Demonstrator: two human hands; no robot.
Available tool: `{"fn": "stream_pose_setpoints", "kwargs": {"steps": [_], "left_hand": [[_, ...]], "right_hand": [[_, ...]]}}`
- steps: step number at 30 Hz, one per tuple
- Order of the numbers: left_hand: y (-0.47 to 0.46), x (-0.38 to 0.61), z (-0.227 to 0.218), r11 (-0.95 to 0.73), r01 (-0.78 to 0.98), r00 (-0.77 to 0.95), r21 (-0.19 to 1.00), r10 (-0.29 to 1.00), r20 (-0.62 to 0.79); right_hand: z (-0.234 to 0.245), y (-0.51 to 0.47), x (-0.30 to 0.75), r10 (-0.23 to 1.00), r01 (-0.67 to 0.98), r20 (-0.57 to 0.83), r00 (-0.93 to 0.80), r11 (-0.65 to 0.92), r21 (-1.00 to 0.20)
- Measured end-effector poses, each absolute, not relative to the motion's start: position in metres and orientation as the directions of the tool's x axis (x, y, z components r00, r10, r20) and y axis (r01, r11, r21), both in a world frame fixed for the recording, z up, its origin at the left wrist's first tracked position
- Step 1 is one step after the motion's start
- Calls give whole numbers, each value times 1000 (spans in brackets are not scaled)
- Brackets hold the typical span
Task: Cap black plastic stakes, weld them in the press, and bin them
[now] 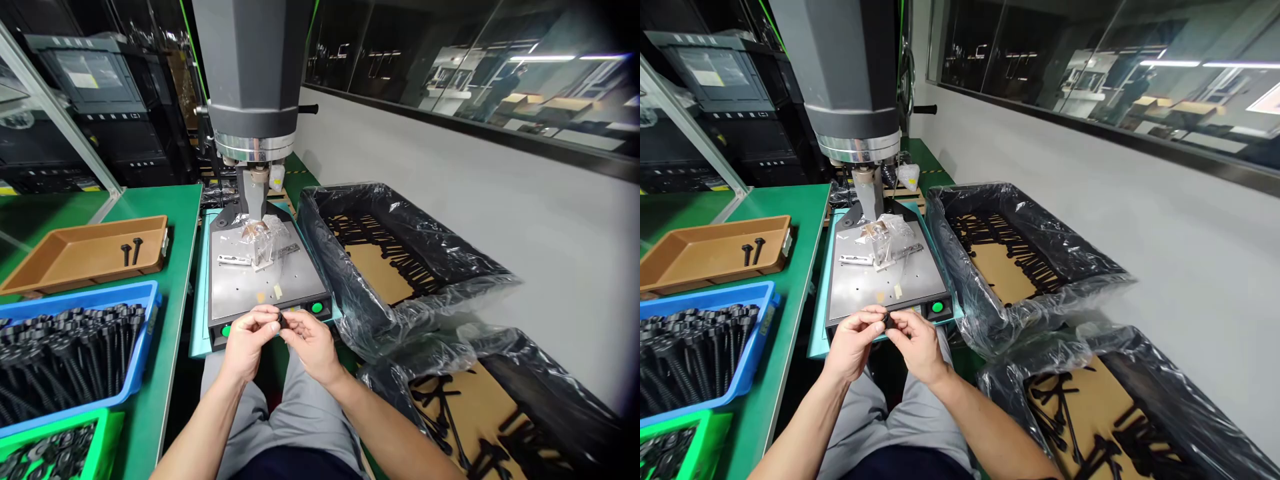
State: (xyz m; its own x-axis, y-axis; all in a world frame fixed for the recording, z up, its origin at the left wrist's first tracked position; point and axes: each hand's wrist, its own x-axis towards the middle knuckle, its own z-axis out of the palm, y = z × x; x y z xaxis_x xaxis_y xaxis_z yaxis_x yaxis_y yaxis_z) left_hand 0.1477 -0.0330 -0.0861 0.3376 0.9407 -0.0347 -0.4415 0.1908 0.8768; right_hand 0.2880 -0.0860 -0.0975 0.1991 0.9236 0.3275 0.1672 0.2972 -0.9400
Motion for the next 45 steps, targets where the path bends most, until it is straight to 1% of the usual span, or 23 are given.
{"fn": "stream_pose_setpoints", "kwargs": {"steps": [4, 6, 7, 9, 12, 14, 16, 18, 20, 21, 23, 26, 28, 31, 33, 35, 37, 40, 43, 45], "left_hand": [[-32, 149, -89, 184, -440, 332, 879, 943, -31], [-31, 150, -90, 172, -428, 332, 887, 943, -23], [-31, 150, -91, 162, -418, 330, 894, 944, -17], [-30, 150, -92, 116, -384, 314, 916, 949, 12], [-31, 150, -92, -19, -283, 275, 959, 956, 100], [-33, 150, -92, -113, -196, 263, 974, 951, 163], [-34, 149, -91, -183, -121, 264, 976, 942, 209], [-35, 149, -92, -236, -66, 264, 970, 933, 245], [-34, 150, -93, -269, -32, 267, 963, 926, 268], [-34, 151, -94, -279, -22, 274, 960, 922, 274], [-32, 153, -97, -287, -9, 308, 958, 910, 276], [-27, 153, -100, -289, 5, 346, 957, 899, 269], [-18, 150, -101, -265, 4, 289, 964, 923, 252], [12, 138, -98, -216, -3, 43, 976, 976, 216], [39, 128, -93, -229, 5, -107, 973, 968, 228], [68, 120, -86, -266, 37, -145, 963, 952, 268], [92, 115, -78, -279, 73, -104, 957, 953, 286], [118, 114, -65, -251, 83, 36, 964, 968, 249], [134, 116, -55, -182, 25, 178, 983, 968, 174], [143, 118, -51, -128, -23, 226, 992, 966, 130]], "right_hand": [[-96, -86, 285, 861, 353, 453, 231, 360, -864], [-96, -84, 282, 853, 372, 460, 247, 354, -858], [-96, -83, 282, 858, 355, 445, 256, 345, -869], [-98, -80, 280, 880, 268, 385, 280, 313, -911], [-102, -76, 278, 904, 75, 279, 324, 269, -960], [-107, -74, 278, 908, -5, 239, 344, 256, -967], [-112, -74, 278, 905, -22, 230, 359, 254, -967], [-116, -75, 278, 897, -5, 236, 374, 257, -967], [-118, -75, 279, 897, -3, 232, 376, 252, -968], [-119, -74, 280, 904, -27, 218, 369, 245, -969], [-118, -71, 281, 926, -126, 167, 337, 220, -967], [-115, -61, 284, 966, -268, 95, 239, 160, -950], [-114, -52, 285, 981, -308, 53, 187, 110, -945], [-115, -34, 282, 982, -316, -19, 186, 42, -948], [-115, -18, 276, 979, -331, -45, 201, 25, -943], [-114, 0, 270, 981, -359, -50, 190, 22, -933], [-112, 19, 263, 986, -384, -54, 156, 10, -923], [-110, 46, 252, 992, -415, -80, 95, -34, -909], [-111, 70, 243, 990, -438, -138, 35, -109, -892], [-114, 83, 241, 988, -434, -150, 39, -118, -893]]}}
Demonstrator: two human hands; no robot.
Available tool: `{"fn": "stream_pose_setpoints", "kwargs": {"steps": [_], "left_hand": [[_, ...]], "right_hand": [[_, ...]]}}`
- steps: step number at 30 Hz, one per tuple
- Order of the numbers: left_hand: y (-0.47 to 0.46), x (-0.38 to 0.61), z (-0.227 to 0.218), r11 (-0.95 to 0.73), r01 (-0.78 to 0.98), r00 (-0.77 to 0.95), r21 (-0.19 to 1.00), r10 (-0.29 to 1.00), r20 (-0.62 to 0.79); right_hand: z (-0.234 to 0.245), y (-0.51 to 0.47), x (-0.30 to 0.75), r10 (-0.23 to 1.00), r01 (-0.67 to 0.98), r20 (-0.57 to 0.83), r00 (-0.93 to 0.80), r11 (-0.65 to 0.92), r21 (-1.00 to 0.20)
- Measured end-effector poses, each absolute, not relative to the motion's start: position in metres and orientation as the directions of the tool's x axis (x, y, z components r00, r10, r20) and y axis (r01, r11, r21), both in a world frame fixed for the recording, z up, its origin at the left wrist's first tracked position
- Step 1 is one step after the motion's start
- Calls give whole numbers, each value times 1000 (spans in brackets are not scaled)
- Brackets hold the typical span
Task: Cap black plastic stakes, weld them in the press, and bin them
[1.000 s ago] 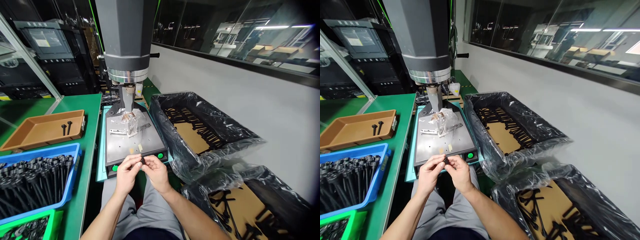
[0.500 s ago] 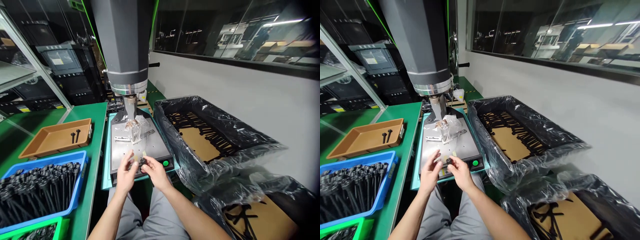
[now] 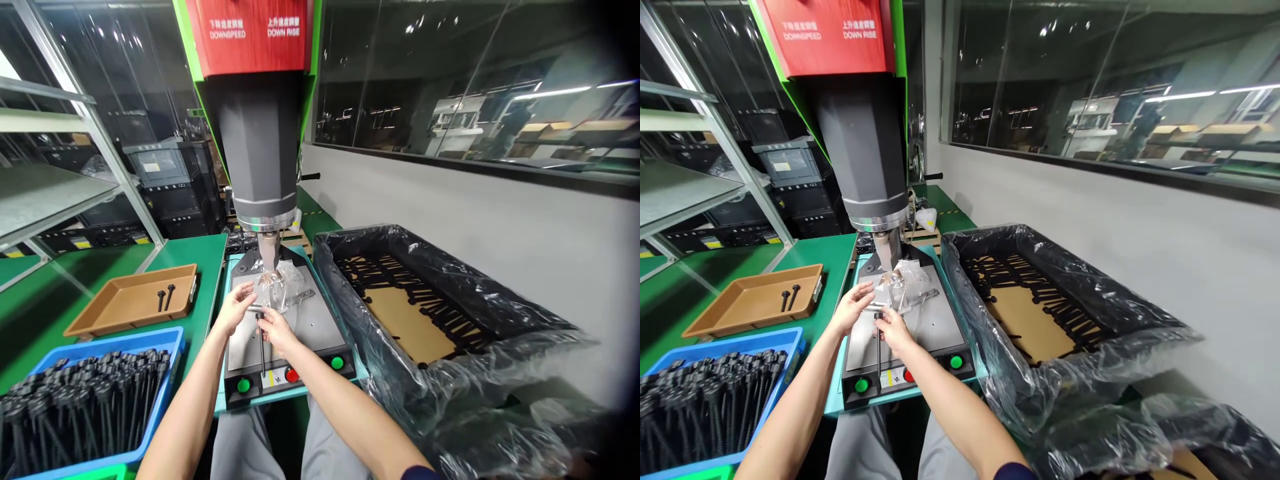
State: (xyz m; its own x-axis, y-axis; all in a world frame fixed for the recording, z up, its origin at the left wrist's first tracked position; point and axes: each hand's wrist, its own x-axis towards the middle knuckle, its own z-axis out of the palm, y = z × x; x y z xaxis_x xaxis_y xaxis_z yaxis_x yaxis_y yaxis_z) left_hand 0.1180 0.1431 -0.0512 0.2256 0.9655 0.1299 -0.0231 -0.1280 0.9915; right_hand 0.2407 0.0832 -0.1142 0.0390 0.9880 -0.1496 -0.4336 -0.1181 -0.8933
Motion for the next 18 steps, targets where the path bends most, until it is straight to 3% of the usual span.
{"fn": "stream_pose_setpoints", "kwargs": {"steps": [3, 6, 9, 12, 18], "left_hand": [[154, 119, -50, -96, -50, 226, 994, 968, 105], [161, 118, -54, -94, -90, 214, 992, 970, 111], [164, 118, -60, -62, -132, 246, 989, 965, 94], [166, 119, -63, 12, -228, 269, 973, 962, 51], [168, 118, -53, 254, -533, 356, 807, 933, -58]], "right_hand": [[-119, 98, 249, 988, -368, -35, 153, 25, -929], [-122, 106, 270, 946, -210, 154, 285, 219, -953], [-123, 109, 295, 880, -38, 268, 392, 306, -951], [-127, 108, 309, 861, 30, 243, 446, 257, -966], [-144, 97, 302, 983, -113, 21, 184, 43, -993]]}}
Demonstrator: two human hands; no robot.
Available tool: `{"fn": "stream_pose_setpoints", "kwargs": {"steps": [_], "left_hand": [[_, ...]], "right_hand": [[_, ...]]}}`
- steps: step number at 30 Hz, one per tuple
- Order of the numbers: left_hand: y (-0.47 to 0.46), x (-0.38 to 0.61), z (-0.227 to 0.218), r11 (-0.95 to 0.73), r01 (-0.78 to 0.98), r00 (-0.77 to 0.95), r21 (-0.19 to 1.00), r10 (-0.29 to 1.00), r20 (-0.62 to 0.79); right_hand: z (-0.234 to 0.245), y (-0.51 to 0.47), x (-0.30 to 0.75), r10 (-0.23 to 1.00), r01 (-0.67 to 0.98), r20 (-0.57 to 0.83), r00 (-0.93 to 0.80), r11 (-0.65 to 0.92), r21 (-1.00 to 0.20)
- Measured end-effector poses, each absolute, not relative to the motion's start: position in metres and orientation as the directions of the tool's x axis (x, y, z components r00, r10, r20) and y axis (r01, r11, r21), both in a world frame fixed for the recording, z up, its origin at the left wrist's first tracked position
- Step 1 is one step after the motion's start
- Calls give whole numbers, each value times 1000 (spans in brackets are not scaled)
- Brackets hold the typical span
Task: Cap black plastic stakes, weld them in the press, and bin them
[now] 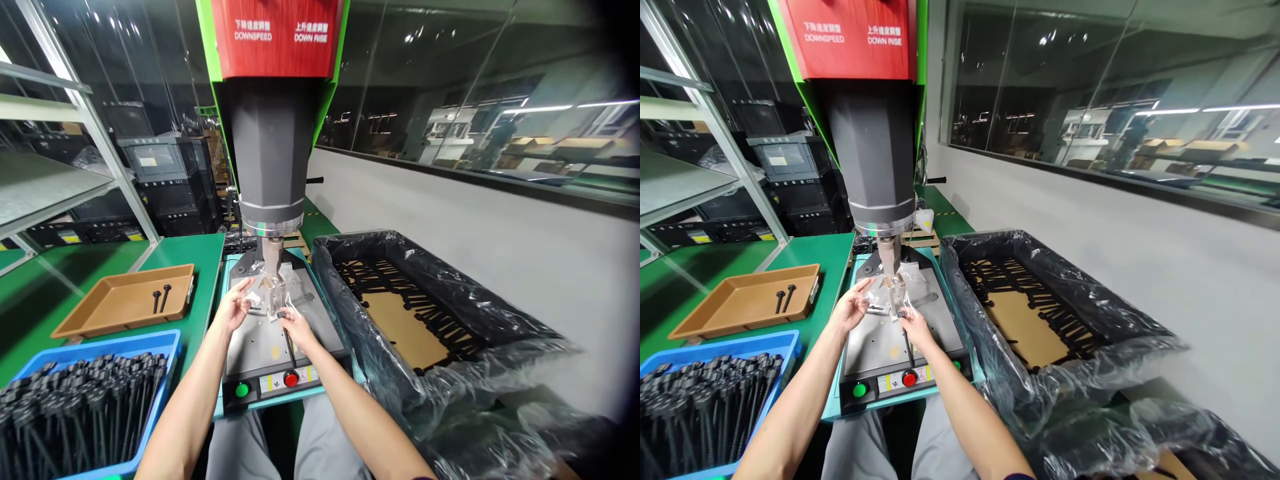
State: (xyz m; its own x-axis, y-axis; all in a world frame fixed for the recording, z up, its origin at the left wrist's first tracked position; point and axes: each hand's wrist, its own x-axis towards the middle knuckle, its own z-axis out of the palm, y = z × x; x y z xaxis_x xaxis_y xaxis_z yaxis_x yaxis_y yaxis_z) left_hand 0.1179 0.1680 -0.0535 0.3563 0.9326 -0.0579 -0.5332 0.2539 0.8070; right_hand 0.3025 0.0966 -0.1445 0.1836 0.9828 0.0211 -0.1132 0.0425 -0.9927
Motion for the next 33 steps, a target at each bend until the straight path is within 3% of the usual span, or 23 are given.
{"fn": "stream_pose_setpoints", "kwargs": {"steps": [4, 9, 14, 21, 25, 33], "left_hand": [[170, 114, -50, 361, -521, 430, 774, 894, -127], [170, 110, -53, 300, -434, 337, 849, 928, -156], [167, 114, -57, 149, -302, 256, 942, 964, -71], [170, 120, -58, 47, -336, 194, 941, 981, 21], [175, 118, -58, -3, -335, 179, 942, 982, 67], [181, 113, -58, -12, -340, 175, 940, 982, 76]], "right_hand": [[-140, 97, 297, 961, -52, 101, 259, 118, -992], [-119, 104, 296, 903, 105, 244, 353, 221, -970], [-104, 109, 293, 827, 214, 371, 423, 307, -927], [-85, 122, 300, 752, 424, 505, 424, 328, -844], [-80, 138, 303, 781, 392, 487, 392, 337, -856], [-79, 171, 309, 908, 116, 309, 283, 288, -951]]}}
